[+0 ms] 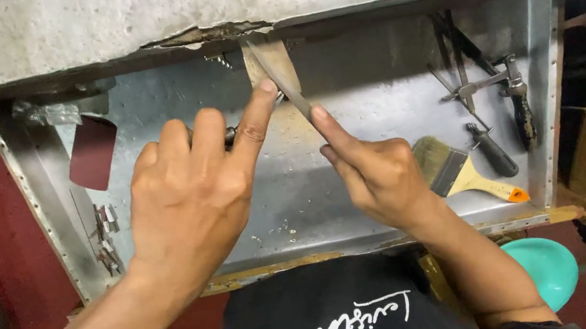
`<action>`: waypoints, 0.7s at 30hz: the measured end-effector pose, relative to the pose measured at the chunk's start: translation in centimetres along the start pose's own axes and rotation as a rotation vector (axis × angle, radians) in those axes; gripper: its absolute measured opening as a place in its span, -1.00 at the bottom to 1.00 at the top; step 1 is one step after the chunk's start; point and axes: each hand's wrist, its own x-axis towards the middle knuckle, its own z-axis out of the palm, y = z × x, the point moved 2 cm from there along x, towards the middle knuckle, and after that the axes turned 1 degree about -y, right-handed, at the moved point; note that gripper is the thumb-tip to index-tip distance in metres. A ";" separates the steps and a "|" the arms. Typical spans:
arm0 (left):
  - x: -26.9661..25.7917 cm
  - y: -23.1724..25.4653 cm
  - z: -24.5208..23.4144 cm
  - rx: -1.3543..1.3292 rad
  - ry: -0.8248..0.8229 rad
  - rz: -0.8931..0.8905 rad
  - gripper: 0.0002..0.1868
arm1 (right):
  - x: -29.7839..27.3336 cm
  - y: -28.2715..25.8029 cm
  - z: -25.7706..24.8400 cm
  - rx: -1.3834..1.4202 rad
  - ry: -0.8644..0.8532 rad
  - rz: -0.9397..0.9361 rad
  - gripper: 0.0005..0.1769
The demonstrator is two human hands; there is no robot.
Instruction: Filing and shaping a small metal piece at a jewelry workbench using a hand file and pliers.
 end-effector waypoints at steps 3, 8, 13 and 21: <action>0.2 -0.1 -0.4 -0.032 -0.001 0.000 -0.29 | -2.9 -0.3 -1.0 0.033 0.010 0.013 -0.43; 0.0 0.0 -0.1 -0.006 0.001 0.006 -0.34 | -0.3 -0.2 -0.2 -0.026 0.018 -0.038 -0.42; 0.4 -0.3 -0.2 -0.017 0.016 -0.007 -0.31 | -1.9 -0.2 -0.7 0.033 0.015 -0.012 -0.45; -0.2 0.0 0.4 -0.040 0.015 0.002 -0.26 | -3.1 -0.4 -1.0 0.019 0.014 -0.003 -0.46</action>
